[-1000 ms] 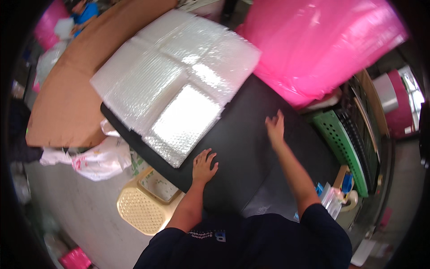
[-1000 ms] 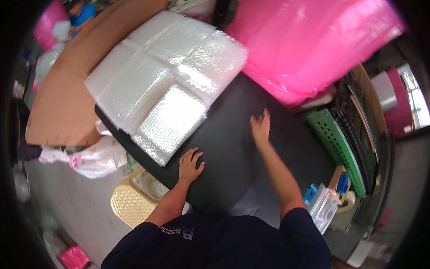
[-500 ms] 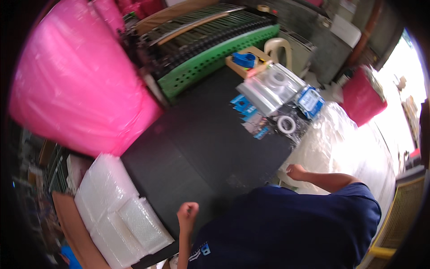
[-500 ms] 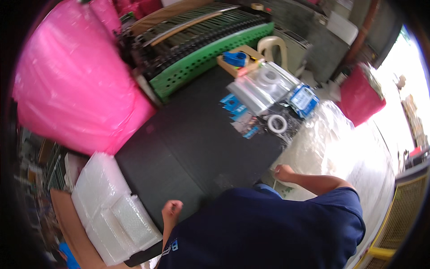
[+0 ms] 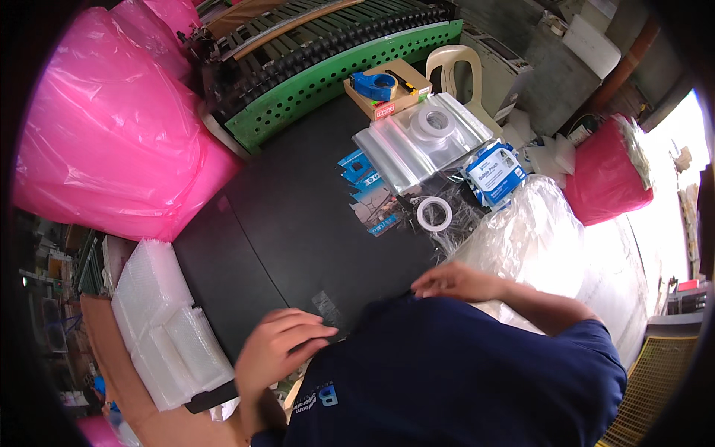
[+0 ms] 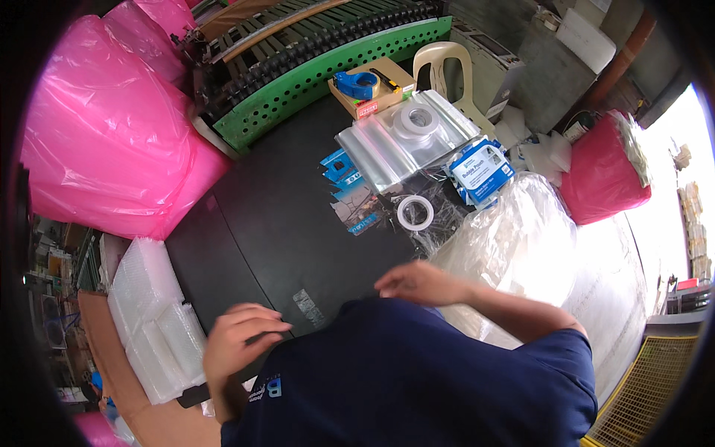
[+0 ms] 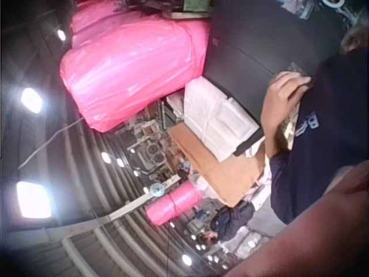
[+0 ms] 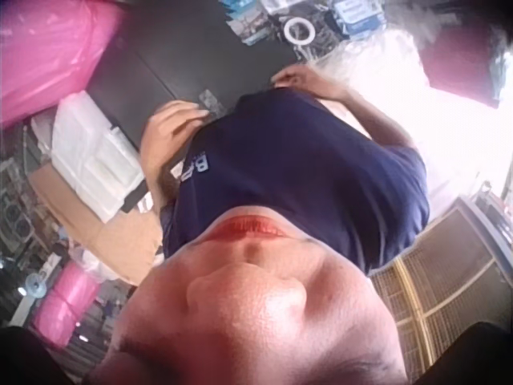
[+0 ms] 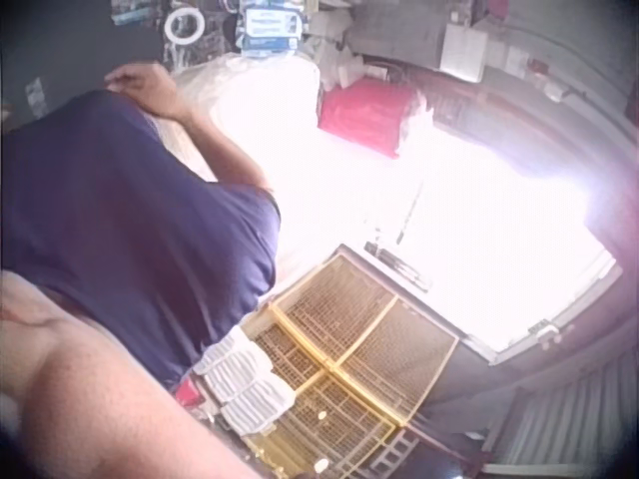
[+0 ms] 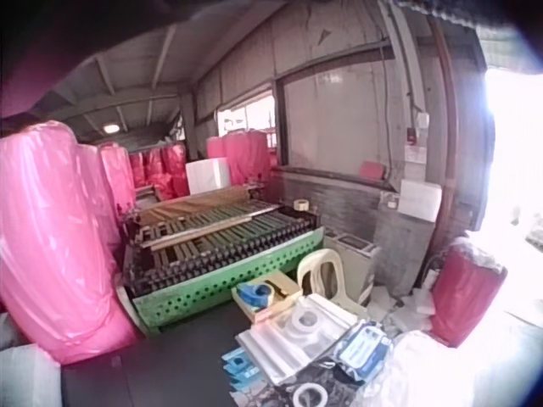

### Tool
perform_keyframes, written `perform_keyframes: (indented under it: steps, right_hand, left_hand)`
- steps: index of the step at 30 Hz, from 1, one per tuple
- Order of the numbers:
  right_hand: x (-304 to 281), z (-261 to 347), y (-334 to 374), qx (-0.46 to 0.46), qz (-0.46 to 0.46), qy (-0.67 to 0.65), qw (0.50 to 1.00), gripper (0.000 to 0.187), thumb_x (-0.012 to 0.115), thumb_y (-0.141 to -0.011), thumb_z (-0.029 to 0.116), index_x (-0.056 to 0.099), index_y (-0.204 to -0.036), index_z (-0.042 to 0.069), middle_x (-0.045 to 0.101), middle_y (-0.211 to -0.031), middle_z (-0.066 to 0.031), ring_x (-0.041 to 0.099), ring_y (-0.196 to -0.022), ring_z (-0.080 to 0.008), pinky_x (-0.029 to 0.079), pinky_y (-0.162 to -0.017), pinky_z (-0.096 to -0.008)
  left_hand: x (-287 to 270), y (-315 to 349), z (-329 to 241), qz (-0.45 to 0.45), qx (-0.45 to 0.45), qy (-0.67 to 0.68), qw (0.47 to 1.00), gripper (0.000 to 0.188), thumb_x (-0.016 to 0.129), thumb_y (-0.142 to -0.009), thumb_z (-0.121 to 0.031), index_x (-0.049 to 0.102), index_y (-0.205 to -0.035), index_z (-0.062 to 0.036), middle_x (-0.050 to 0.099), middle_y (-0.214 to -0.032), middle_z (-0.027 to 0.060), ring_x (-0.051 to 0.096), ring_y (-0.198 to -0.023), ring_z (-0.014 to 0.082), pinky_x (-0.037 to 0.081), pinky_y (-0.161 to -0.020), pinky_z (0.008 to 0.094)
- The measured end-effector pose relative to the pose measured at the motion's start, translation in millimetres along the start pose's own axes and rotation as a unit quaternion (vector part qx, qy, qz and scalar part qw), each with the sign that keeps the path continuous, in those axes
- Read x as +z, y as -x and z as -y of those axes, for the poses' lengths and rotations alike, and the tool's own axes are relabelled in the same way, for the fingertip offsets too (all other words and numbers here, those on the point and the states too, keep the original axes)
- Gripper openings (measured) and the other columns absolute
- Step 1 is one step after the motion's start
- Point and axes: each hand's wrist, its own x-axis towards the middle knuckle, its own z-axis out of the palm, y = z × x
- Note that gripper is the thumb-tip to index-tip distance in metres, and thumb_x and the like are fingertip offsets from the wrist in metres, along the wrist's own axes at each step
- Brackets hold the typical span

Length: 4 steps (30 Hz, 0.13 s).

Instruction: The person repeatedly picks up sheets of bubble wrap, applies clear tape to seal the edges, and stacks the finished pieces on a table. The person handles bubble wrap and tape throughout the clip, working at a table in a warehouse-like setting.

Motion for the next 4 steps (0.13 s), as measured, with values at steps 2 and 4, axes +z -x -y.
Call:
perform_keyframes:
  steps: [2, 4]
  right_hand:
    - [-51, 53, 11, -0.170, -0.093, 0.144, 0.971, 0.030, 0.066, -0.087, 0.016, 0.062, -0.115, 0.005, 0.066, -0.107, -0.0078, 0.061, -0.101, -0.0134, 0.048, -0.085, -0.0295]
    - [-75, 87, 24, -0.215, -0.178, 0.205, 0.938, 0.032, 0.067, -0.085, 0.014, 0.062, -0.116, 0.006, 0.065, -0.109, -0.0076, 0.061, -0.100, -0.0135, 0.048, -0.086, -0.0301]
  left_hand:
    - [-33, -9, -42, -0.120, 0.033, -0.098, 0.987, 0.016, 0.076, -0.072, -0.015, 0.069, -0.084, -0.0066, 0.067, -0.090, 0.0068, 0.064, -0.087, 0.0215, 0.050, -0.079, 0.0387]
    - [-60, 0, -75, -0.297, 0.134, -0.209, 0.922, 0.016, 0.065, -0.083, -0.022, 0.064, -0.085, -0.0060, 0.065, -0.080, 0.0090, 0.063, -0.080, 0.0263, 0.050, -0.076, 0.0447]
